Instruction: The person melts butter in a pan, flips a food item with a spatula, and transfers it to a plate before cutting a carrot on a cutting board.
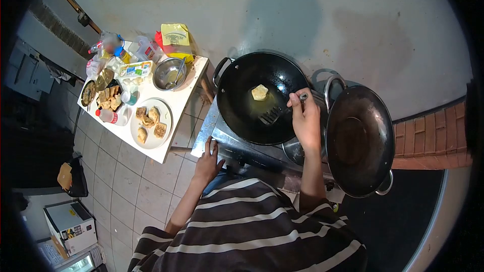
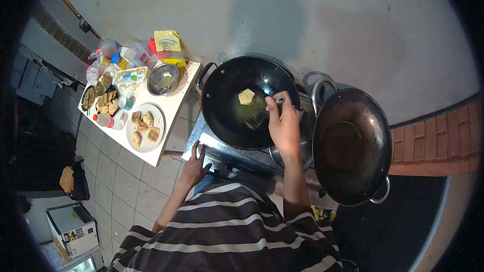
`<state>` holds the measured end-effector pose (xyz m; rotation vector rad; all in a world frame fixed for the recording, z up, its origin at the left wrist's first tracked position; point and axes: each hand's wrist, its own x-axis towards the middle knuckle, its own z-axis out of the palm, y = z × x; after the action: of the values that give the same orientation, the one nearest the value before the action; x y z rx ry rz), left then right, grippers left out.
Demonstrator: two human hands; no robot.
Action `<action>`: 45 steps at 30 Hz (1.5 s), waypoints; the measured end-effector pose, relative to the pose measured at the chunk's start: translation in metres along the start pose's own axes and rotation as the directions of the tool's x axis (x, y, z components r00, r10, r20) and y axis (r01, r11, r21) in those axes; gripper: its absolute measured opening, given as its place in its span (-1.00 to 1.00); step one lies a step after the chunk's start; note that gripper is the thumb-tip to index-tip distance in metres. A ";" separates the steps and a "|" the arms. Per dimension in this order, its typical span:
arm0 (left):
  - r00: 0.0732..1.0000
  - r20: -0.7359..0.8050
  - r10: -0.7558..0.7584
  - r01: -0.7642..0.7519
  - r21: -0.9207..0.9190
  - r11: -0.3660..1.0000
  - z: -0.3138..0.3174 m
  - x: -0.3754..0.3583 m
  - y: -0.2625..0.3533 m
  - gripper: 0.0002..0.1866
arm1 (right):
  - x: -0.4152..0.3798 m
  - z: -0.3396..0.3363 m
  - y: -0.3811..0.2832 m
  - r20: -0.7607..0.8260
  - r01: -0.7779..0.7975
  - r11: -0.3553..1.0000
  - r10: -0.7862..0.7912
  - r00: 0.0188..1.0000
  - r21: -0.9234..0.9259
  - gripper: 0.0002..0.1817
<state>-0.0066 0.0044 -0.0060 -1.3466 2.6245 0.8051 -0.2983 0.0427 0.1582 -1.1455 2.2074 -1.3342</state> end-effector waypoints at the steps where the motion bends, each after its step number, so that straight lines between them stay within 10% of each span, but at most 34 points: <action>1: 1.000 0.004 0.006 -0.006 -0.005 1.000 -0.001 0.000 0.000 -0.19 | 0.001 0.000 0.002 -0.020 0.020 1.000 -0.020 1.000 0.018 -0.75; 28: 1.000 -0.004 -0.004 0.004 -0.037 0.999 0.002 -0.001 0.000 -0.21 | 0.033 0.019 0.065 0.134 0.007 0.972 -0.039 0.990 0.234 -0.66; 32: 1.000 -0.002 -0.003 0.002 -0.036 0.999 0.002 -0.001 -0.001 -0.21 | 0.029 0.019 0.068 0.051 0.134 0.984 -0.128 0.990 -0.116 -0.62; 34: 1.000 0.019 -0.005 0.006 -0.043 0.999 -0.001 -0.001 0.001 -0.20 | 0.025 0.018 0.059 0.184 -0.176 0.984 0.179 0.966 -0.034 -0.71; 45: 0.998 0.050 -0.030 0.032 -0.055 0.998 0.000 -0.001 0.004 -0.20 | 0.000 0.018 0.048 0.098 -0.149 0.970 0.132 0.986 0.192 -0.80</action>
<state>-0.0090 0.0065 -0.0043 -1.3594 2.5560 0.9014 -0.3099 0.0441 0.1081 -0.9367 2.0024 -1.3838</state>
